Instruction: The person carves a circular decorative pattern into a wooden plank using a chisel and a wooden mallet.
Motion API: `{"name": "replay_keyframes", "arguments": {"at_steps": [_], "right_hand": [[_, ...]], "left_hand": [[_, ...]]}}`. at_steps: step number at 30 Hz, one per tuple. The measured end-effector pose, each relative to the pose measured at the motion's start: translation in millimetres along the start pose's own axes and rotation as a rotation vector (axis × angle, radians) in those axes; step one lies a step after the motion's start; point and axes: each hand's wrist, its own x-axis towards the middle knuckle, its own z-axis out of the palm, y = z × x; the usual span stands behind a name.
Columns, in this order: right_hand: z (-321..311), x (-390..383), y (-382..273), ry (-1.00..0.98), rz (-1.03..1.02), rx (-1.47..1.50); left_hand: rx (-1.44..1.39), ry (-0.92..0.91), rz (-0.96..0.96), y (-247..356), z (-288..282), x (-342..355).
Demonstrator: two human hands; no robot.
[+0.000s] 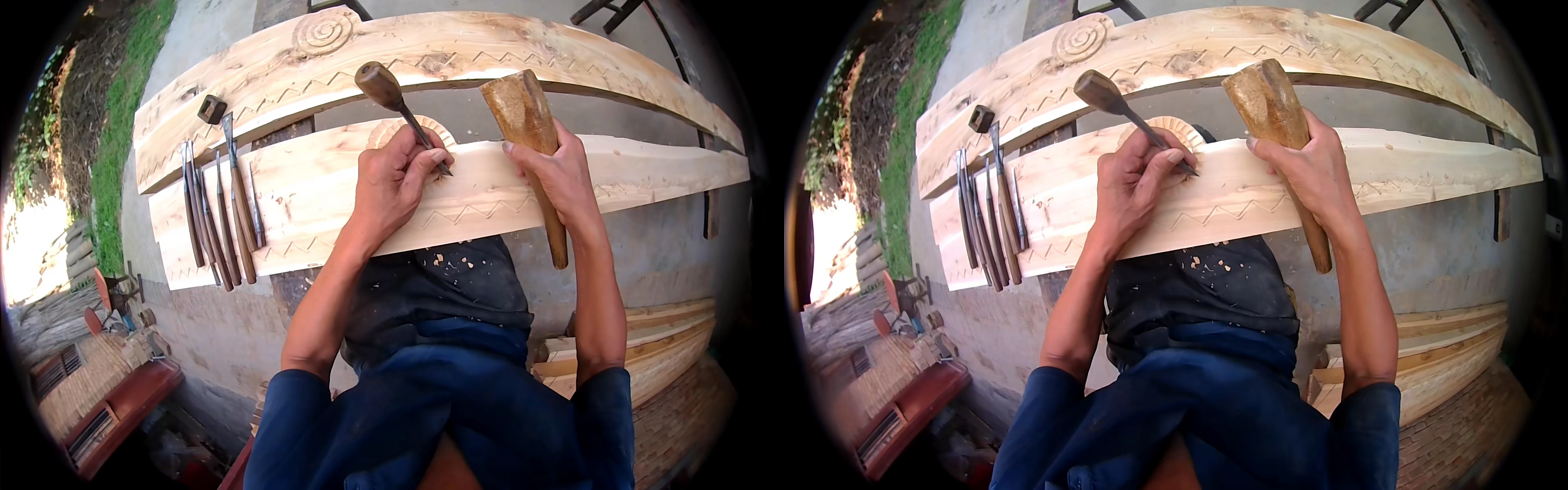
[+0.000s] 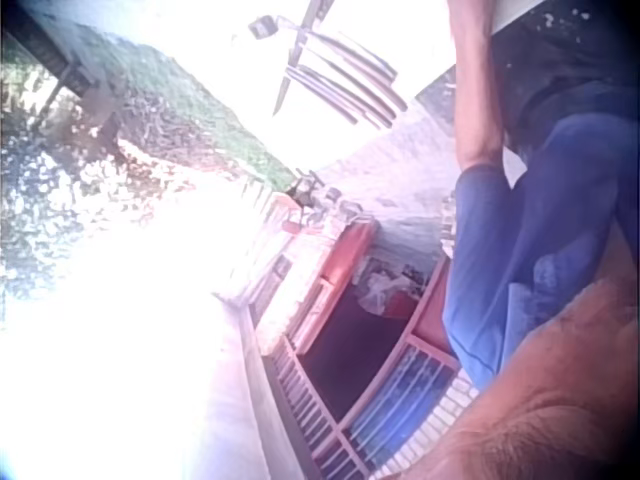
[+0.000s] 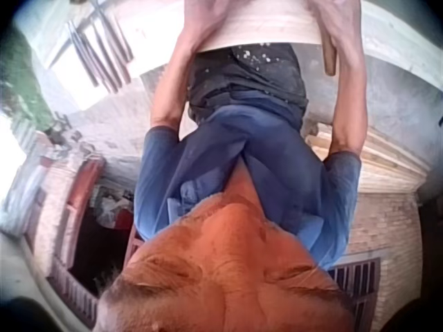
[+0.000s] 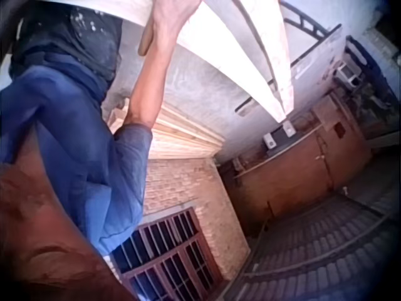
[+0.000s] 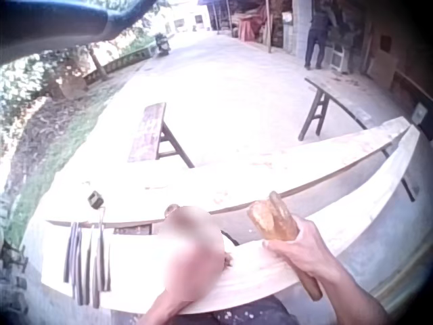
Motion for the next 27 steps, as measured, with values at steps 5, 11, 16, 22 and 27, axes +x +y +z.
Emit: {"name": "replay_keyframes", "arguments": {"at_steps": [5,11,16,22,27], "right_hand": [[-1.4,-1.8,2.7,0.000,-0.007,0.003],[-1.1,0.1,3.3,0.000,-0.021,-0.013],[-0.8,0.8,4.3,0.003,-0.023,-0.010],[-0.1,0.9,3.6,0.006,-0.022,-0.013],[-0.6,1.3,4.2,0.005,-0.022,-0.006]], "left_hand": [[0.092,-0.045,0.015,6.3,-1.4,-1.9],[0.102,-0.052,0.010,6.6,-3.3,0.0],[0.098,-0.053,0.023,2.1,-4.4,1.3],[0.054,-0.003,0.086,1.1,-0.7,2.3],[0.101,-0.067,0.043,5.7,-5.1,2.4]]}}
